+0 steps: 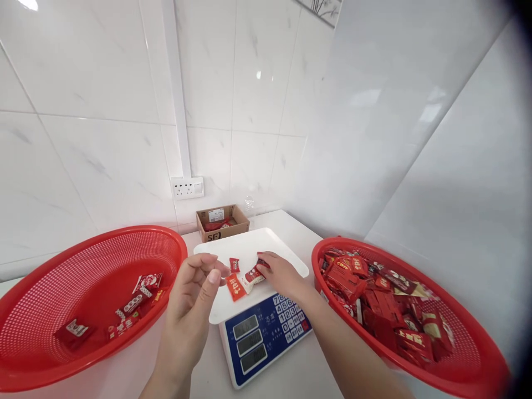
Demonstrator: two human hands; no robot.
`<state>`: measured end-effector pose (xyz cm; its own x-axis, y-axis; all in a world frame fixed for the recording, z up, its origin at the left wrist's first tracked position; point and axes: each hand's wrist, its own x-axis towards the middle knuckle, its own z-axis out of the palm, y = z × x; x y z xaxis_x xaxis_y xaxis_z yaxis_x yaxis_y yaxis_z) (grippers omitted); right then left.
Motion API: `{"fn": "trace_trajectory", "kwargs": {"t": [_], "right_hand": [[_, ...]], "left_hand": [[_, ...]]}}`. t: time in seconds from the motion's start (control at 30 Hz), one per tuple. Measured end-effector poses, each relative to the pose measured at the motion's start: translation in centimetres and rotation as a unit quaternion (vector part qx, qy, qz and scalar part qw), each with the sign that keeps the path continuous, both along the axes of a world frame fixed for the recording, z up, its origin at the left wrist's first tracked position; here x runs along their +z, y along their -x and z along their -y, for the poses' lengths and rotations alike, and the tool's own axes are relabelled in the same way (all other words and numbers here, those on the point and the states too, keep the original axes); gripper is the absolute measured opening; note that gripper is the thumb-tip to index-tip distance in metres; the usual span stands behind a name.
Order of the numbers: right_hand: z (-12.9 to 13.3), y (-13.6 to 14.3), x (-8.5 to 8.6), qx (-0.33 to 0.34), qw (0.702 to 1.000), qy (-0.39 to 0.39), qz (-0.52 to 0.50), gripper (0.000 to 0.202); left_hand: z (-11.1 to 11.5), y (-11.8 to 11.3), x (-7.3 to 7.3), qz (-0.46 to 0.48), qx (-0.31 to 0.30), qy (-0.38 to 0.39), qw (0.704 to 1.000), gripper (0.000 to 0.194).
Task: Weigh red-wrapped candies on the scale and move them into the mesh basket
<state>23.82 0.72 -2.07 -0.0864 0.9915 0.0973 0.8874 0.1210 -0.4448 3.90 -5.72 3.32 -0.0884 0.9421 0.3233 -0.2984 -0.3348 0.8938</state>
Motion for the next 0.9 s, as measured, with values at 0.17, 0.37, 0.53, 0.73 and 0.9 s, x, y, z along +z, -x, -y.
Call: {"fn": "trace_trajectory", "kwargs": {"t": [0.17, 0.37, 0.53, 0.73, 0.9], "right_hand": [[-0.5, 2.1, 0.3, 0.081, 0.996, 0.037, -0.009, 0.056], [-0.5, 3.8, 0.2, 0.145, 0.987, 0.059, 0.040, 0.050], [-0.7, 3.3, -0.1, 0.105, 0.993, 0.038, 0.045, 0.050], [4.1, -1.8, 1.3, 0.025, 0.998, -0.050, 0.025, 0.049], [9.7, -9.7, 2.8, -0.129, 0.988, 0.033, 0.075, 0.030]], "left_hand": [[-0.2, 0.5, -0.4, -0.012, 0.002, 0.015, 1.000, 0.030], [-0.5, 0.8, -0.7, -0.021, -0.020, 0.015, 0.999, 0.030], [-0.3, 0.5, -0.7, -0.030, -0.007, 0.002, 1.000, 0.030], [-1.2, 1.0, -1.5, -0.039, -0.015, -0.038, 0.998, 0.027], [-1.6, 0.1, -1.5, -0.038, 0.018, -0.040, 0.998, 0.029]]}}
